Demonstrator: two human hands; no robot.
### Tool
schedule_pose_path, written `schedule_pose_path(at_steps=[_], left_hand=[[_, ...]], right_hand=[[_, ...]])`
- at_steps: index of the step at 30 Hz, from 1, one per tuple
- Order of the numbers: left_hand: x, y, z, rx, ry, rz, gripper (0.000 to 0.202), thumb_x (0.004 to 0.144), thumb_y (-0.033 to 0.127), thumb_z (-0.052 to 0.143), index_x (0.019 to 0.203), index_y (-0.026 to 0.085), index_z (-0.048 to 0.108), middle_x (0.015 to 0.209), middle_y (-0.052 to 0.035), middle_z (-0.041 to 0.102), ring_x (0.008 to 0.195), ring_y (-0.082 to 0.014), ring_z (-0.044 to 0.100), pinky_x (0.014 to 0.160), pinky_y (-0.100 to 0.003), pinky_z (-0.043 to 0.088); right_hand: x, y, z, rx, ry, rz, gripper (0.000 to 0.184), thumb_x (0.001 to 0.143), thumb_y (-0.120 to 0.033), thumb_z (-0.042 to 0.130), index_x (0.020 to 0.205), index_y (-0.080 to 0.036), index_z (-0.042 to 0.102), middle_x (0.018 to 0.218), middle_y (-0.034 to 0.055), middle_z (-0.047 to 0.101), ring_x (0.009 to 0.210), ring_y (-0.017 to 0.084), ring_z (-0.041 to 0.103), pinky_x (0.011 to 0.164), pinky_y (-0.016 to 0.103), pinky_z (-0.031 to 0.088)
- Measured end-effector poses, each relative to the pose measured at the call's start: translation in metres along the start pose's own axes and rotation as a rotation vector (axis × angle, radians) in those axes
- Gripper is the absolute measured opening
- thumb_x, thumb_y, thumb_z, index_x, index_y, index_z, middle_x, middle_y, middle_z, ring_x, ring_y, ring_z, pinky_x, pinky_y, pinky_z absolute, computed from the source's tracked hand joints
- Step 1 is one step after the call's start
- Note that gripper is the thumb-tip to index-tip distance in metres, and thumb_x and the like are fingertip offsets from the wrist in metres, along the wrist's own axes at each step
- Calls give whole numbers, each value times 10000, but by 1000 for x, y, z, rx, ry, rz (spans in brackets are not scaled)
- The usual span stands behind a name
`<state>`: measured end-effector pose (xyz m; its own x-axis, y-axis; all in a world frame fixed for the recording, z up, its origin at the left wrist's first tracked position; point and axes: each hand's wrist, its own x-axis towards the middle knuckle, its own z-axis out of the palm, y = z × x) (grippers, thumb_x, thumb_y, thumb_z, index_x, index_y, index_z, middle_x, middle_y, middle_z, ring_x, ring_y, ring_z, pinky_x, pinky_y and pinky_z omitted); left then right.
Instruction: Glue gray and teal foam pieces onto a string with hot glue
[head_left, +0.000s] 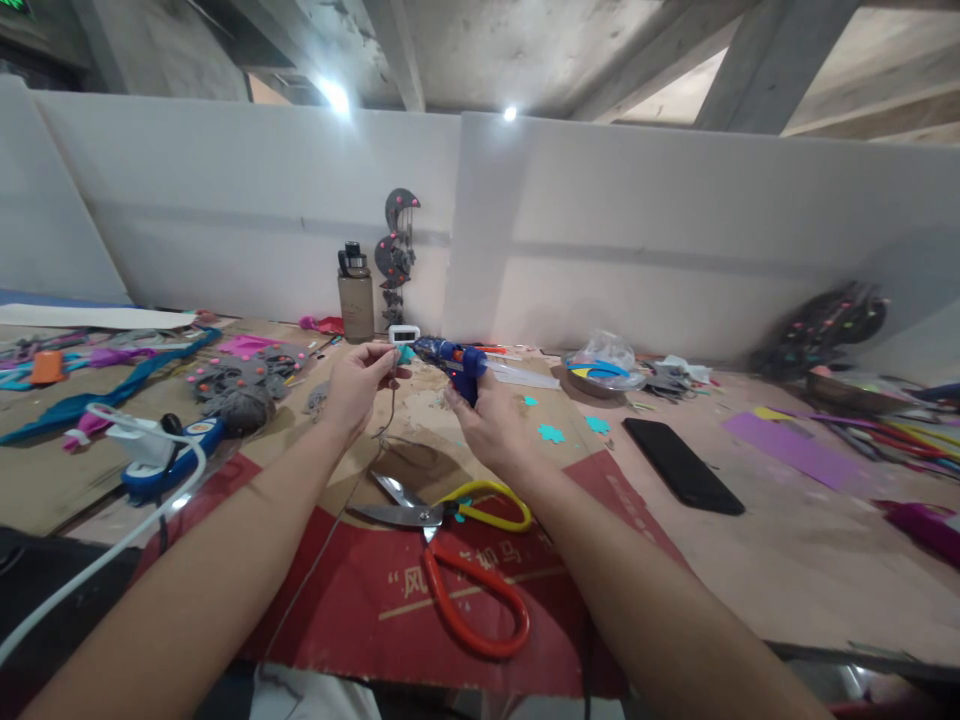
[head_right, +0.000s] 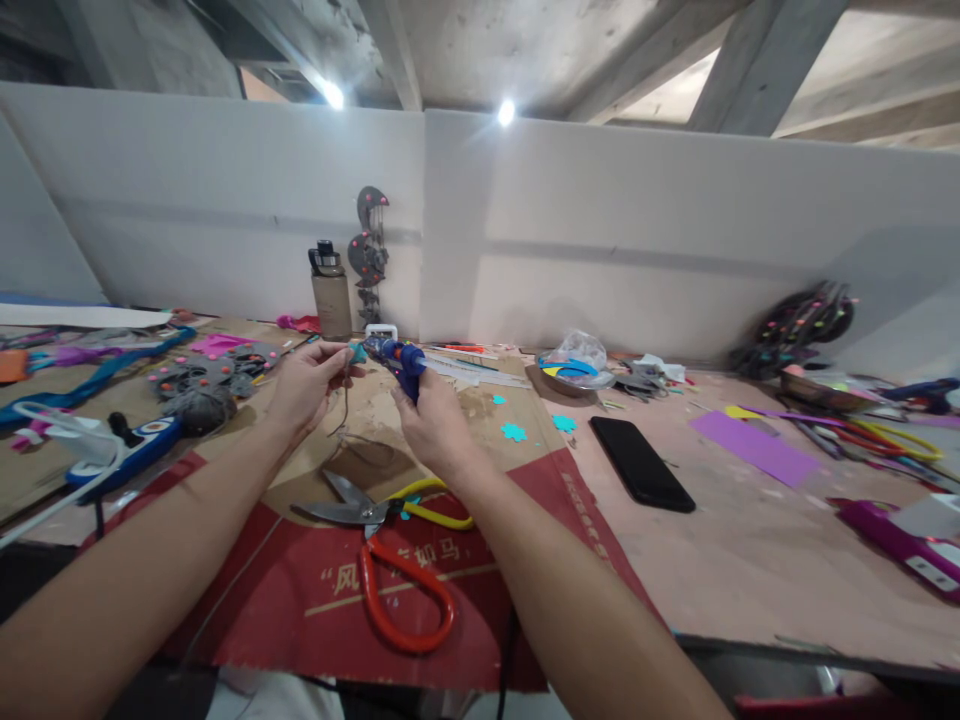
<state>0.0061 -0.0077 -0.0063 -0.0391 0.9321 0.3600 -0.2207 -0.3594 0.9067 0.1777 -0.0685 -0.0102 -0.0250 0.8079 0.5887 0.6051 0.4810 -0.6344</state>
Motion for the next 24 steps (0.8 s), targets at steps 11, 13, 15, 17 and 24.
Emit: schedule_pose_path(at_steps=[11,13,15,17,24], left_hand=[[0,-1,0,8,0,5,286,645,341,725,796,129,605,694,-30,646,577,-125,633,497,-210,409],[0,-1,0,9,1,5,282,645,337,724,797,130,607,693,-28,645,577,-122,631,497,-209,410],[0,-1,0,10,3,4,282,643,336,725,794,129,607,685,-25,641,577,-123,631,497,-209,411],[0,0,0,8,4,0,285,640,336,727,791,128,605,676,-21,635,577,-123,631,497,-208,413],[0,0,0,1,-8,-13,290,637,336,731,795,132,599,675,-21,628,591,-130,637,480,-194,413]], right_hand=[[-1,-1,0,6,-19,17,271,831,-307,484,1054,-166,549,943,104,630,839,215,575,769,349,446],[-1,-1,0,3,-16,29,267,830,-306,483,1047,-166,552,937,103,630,830,215,575,766,348,446],[-1,-2,0,7,-19,18,271,830,-308,484,1053,-171,553,944,100,631,840,216,577,772,346,446],[-1,-2,0,10,-22,2,275,829,-308,486,1058,-170,554,950,99,632,856,217,577,782,345,445],[0,-1,0,-8,3,30,289,825,-316,482,1061,-162,546,951,111,630,854,222,576,782,353,447]])
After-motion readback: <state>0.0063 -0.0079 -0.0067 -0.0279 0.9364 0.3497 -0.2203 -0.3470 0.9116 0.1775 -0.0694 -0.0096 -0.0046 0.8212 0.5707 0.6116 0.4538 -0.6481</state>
